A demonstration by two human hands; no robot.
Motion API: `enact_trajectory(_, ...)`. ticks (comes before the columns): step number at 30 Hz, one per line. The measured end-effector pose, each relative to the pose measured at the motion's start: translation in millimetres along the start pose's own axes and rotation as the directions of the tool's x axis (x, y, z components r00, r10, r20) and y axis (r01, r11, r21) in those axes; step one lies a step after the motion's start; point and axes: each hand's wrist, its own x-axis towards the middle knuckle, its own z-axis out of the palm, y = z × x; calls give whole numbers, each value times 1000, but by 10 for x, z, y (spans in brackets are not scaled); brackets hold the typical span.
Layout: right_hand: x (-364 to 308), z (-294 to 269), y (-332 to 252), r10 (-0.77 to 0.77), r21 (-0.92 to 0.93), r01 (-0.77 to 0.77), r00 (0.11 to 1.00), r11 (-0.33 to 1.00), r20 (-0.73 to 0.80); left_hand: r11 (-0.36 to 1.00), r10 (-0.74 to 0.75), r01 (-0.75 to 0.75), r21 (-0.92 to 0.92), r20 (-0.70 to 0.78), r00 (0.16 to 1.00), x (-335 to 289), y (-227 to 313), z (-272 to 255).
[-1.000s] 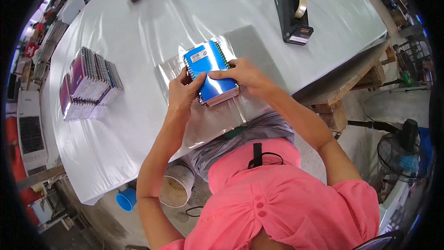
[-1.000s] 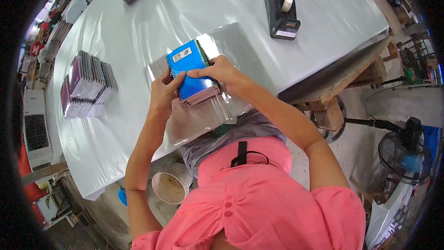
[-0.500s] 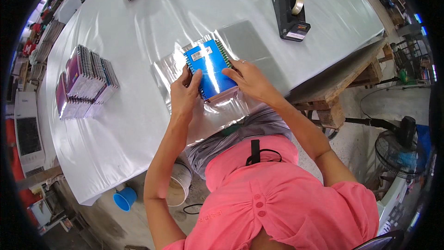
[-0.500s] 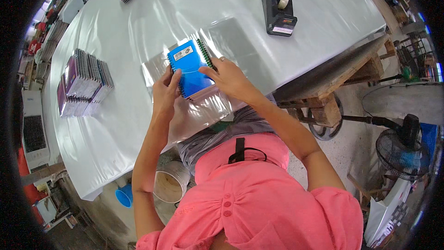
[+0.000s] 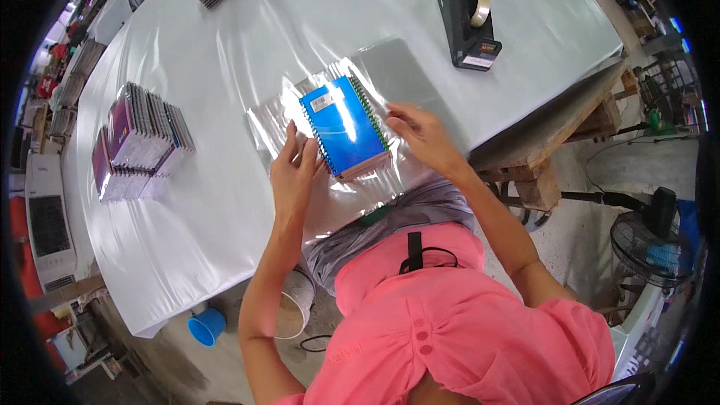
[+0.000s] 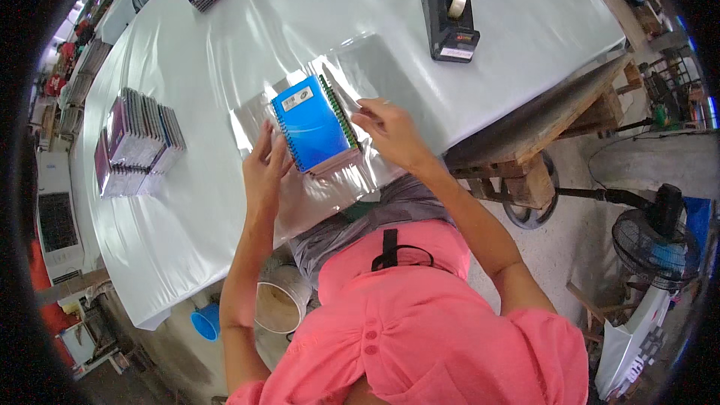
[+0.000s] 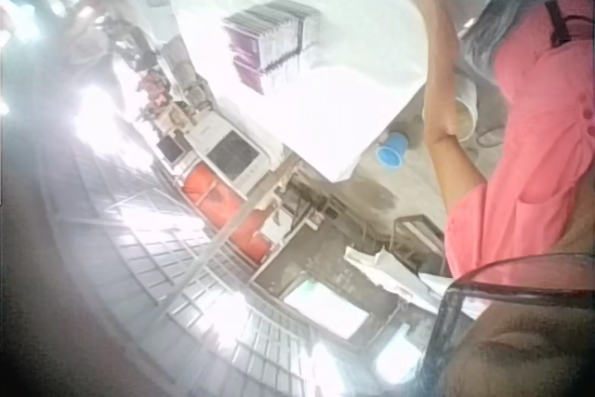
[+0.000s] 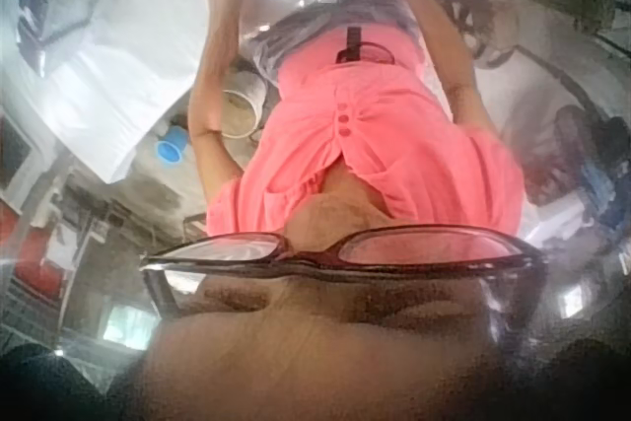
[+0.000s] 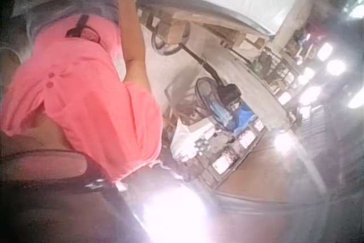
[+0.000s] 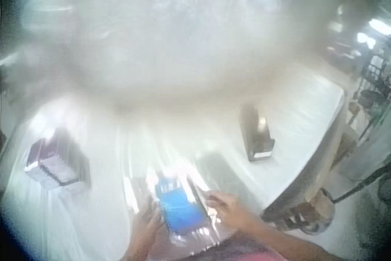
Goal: The person packages small blue notebooks by placing each one inside a clear plastic sleeve and sealing it using a piece of tape from a dispenser.
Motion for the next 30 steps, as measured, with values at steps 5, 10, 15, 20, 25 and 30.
enact_trajectory(5,-75,-489,78,-195,-782,-275,873,560,-446,580,539,-429,693,70,840,-128,-469,-462)
enact_trajectory(10,1,-567,25,49,-609,-304,916,733,-397,353,371,-352,867,216,903,-184,-484,-526)
enact_trajectory(15,-52,-617,-62,103,-438,-294,907,849,-409,321,376,-348,881,218,900,-205,-487,-511)
enact_trajectory(20,-92,-597,-28,-17,-465,-216,895,859,-446,319,406,-372,872,229,885,-205,-513,-526)
enact_trajectory(25,-116,-542,-9,-158,-664,-151,911,732,-381,314,401,-362,878,223,889,-202,-525,-525)
enact_trajectory(30,-129,-441,-247,-144,-744,-222,908,630,-393,318,369,-356,879,231,900,-213,-487,-535)
